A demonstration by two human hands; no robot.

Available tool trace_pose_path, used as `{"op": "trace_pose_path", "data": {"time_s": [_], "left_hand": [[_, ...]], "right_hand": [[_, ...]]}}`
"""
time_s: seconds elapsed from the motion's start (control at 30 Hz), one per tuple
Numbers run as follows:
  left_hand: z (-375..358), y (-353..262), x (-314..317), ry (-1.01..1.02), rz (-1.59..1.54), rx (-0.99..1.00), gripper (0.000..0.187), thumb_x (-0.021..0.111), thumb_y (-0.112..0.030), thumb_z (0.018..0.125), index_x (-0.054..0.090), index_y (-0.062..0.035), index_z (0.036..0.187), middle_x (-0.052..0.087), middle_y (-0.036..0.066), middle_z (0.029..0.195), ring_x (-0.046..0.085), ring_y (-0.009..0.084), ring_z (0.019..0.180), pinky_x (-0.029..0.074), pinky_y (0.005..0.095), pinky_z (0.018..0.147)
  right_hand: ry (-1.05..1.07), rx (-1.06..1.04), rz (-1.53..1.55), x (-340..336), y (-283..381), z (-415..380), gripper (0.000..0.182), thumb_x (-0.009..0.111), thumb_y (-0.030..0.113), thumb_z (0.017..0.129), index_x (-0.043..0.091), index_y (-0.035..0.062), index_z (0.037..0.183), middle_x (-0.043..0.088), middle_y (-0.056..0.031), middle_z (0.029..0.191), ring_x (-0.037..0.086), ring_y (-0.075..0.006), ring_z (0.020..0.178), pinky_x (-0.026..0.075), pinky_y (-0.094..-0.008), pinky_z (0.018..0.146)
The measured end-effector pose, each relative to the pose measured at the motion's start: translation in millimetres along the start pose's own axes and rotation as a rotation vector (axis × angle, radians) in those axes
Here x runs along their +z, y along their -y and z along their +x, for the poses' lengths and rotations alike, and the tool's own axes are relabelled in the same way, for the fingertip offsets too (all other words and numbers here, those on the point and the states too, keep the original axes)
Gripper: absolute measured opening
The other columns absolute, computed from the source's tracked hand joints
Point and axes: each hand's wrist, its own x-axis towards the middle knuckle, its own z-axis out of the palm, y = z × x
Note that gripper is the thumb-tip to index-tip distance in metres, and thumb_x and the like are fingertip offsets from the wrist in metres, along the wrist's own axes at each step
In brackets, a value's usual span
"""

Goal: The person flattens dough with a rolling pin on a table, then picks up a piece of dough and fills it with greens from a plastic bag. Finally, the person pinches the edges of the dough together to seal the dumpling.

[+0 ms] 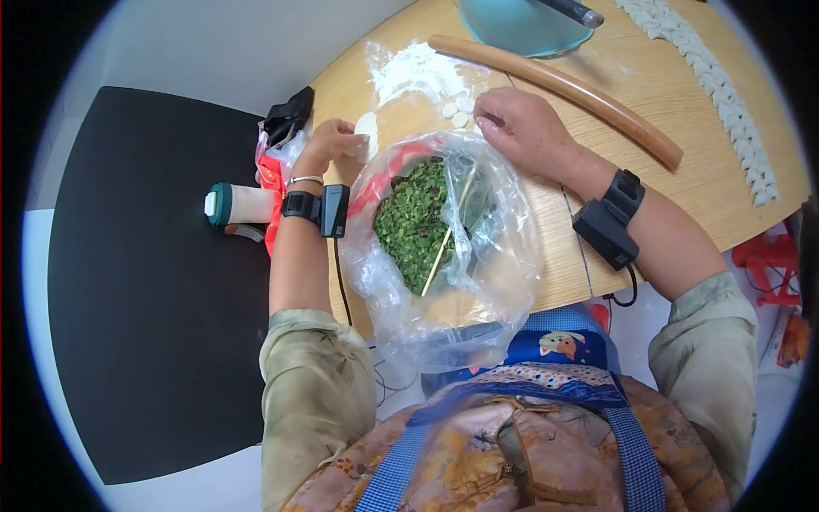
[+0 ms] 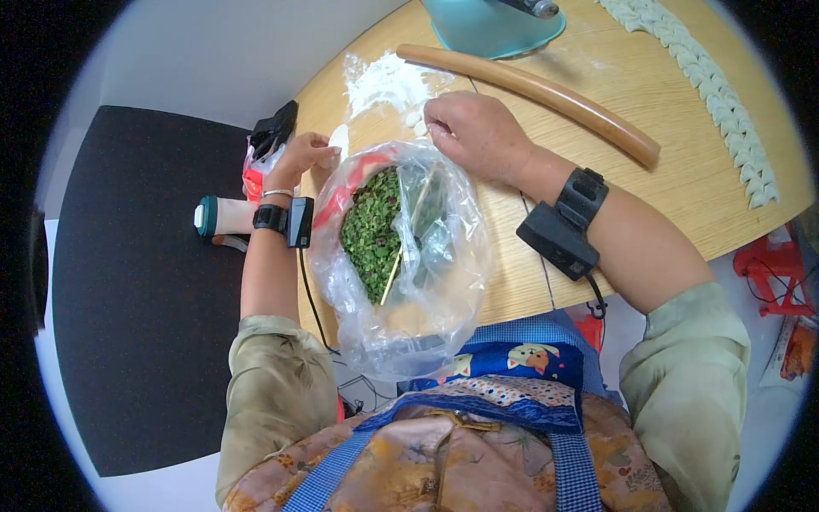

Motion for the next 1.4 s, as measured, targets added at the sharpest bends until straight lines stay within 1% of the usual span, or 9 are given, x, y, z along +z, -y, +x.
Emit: {"op": "trace_pose_path", "data": {"time_s": [0.23,0.63,0.7,0.9,1.03,1.1,1.13,1.2,1.4], "left_hand": [[3.8,4.8,2.5,-0.028,-0.034,0.071,0.039,0.083,-0.021,0.073,0.068,0.0032,0.101,0.069,0.008,0.088,0.064,0.0177,0.080,0.050,0.0309,0.068],[-4.4,-6.2,9.9,-0.077,-0.035,0.000,0.027,0.076,-0.018,0.081,0.067,-0.0017,0.101,0.067,0.005,0.091,0.062,0.0128,0.085,0.047,0.0267,0.070],[-1.2,1.7,11.4,-0.165,-0.235,0.134,0.022,0.075,-0.016,0.080,0.067,-0.0021,0.096,0.066,0.004,0.085,0.063,0.0132,0.076,0.050,0.0275,0.066],[-18.3,-23.5,3.5,-0.171,-0.585,0.191,0.016,0.070,-0.012,0.088,0.065,-0.0056,0.102,0.068,0.004,0.095,0.066,0.0138,0.084,0.054,0.0296,0.073],[-25.1,-53.9,-8.3,0.015,-0.709,0.289,0.017,0.065,-0.012,0.094,0.062,-0.0048,0.108,0.066,0.002,0.101,0.065,0.0133,0.093,0.054,0.0287,0.083],[-68.6,-118.1,11.3,0.191,-0.781,0.390,0.021,0.065,-0.013,0.094,0.061,-0.0040,0.113,0.067,0.003,0.103,0.065,0.0125,0.094,0.053,0.0285,0.085],[-79.2,-135.5,20.6,0.218,-0.798,0.397,0.021,0.065,-0.013,0.094,0.061,-0.0040,0.113,0.067,0.003,0.103,0.065,0.0125,0.094,0.053,0.0285,0.085],[-95.0,-161.4,39.3,0.273,-0.638,0.486,0.024,0.069,-0.013,0.090,0.060,-0.0047,0.110,0.067,0.002,0.097,0.065,0.0103,0.089,0.052,0.0262,0.082],[-106.1,-200.2,108.7,0.549,-0.523,0.634,0.024,0.071,-0.013,0.088,0.056,-0.0045,0.106,0.063,0.001,0.096,0.062,0.0085,0.089,0.049,0.0241,0.080]], "right_hand": [[-0.003,-0.031,0.007,1.7,-0.5,0.3,0.012,0.057,0.013,0.085,0.058,0.0018,0.081,0.060,-0.0157,0.076,0.059,-0.0358,0.075,0.046,-0.0459,0.068],[0.026,-0.046,0.017,1.3,-3.4,-0.6,0.013,0.056,0.014,0.086,0.058,0.0019,0.081,0.060,-0.0155,0.076,0.059,-0.0351,0.074,0.046,-0.0449,0.066],[0.026,-0.047,0.016,1.2,-4.5,-0.7,0.013,0.056,0.014,0.086,0.058,0.0018,0.081,0.060,-0.0156,0.076,0.059,-0.0354,0.074,0.046,-0.0450,0.066],[0.000,-0.018,0.011,-3.7,-6.5,1.7,0.014,0.057,0.015,0.088,0.059,0.0008,0.087,0.061,-0.0164,0.078,0.059,-0.0360,0.075,0.046,-0.0434,0.067],[-0.114,-0.027,-0.049,-18.1,-10.0,8.9,0.015,0.059,0.015,0.089,0.060,0.0009,0.094,0.060,-0.0166,0.082,0.058,-0.0352,0.075,0.046,-0.0400,0.067],[-0.326,-0.128,-0.184,-47.8,-12.9,14.4,0.018,0.059,0.019,0.094,0.061,0.0010,0.095,0.062,-0.0120,0.080,0.062,-0.0243,0.074,0.047,-0.0355,0.065],[-0.316,-0.112,-0.211,-58.4,-9.4,17.2,0.018,0.059,0.019,0.094,0.061,0.0010,0.095,0.062,-0.0120,0.080,0.062,-0.0243,0.074,0.047,-0.0355,0.065],[-0.556,-0.142,-0.234,-74.7,-3.8,20.8,0.009,0.061,0.012,0.086,0.059,0.0036,0.084,0.061,-0.0172,0.078,0.061,-0.0366,0.073,0.048,-0.0437,0.065],[-0.550,-0.160,-0.301,-89.0,-8.2,19.8,0.009,0.059,0.012,0.085,0.059,0.0035,0.083,0.060,-0.0165,0.076,0.060,-0.0360,0.072,0.048,-0.0435,0.064]]}}
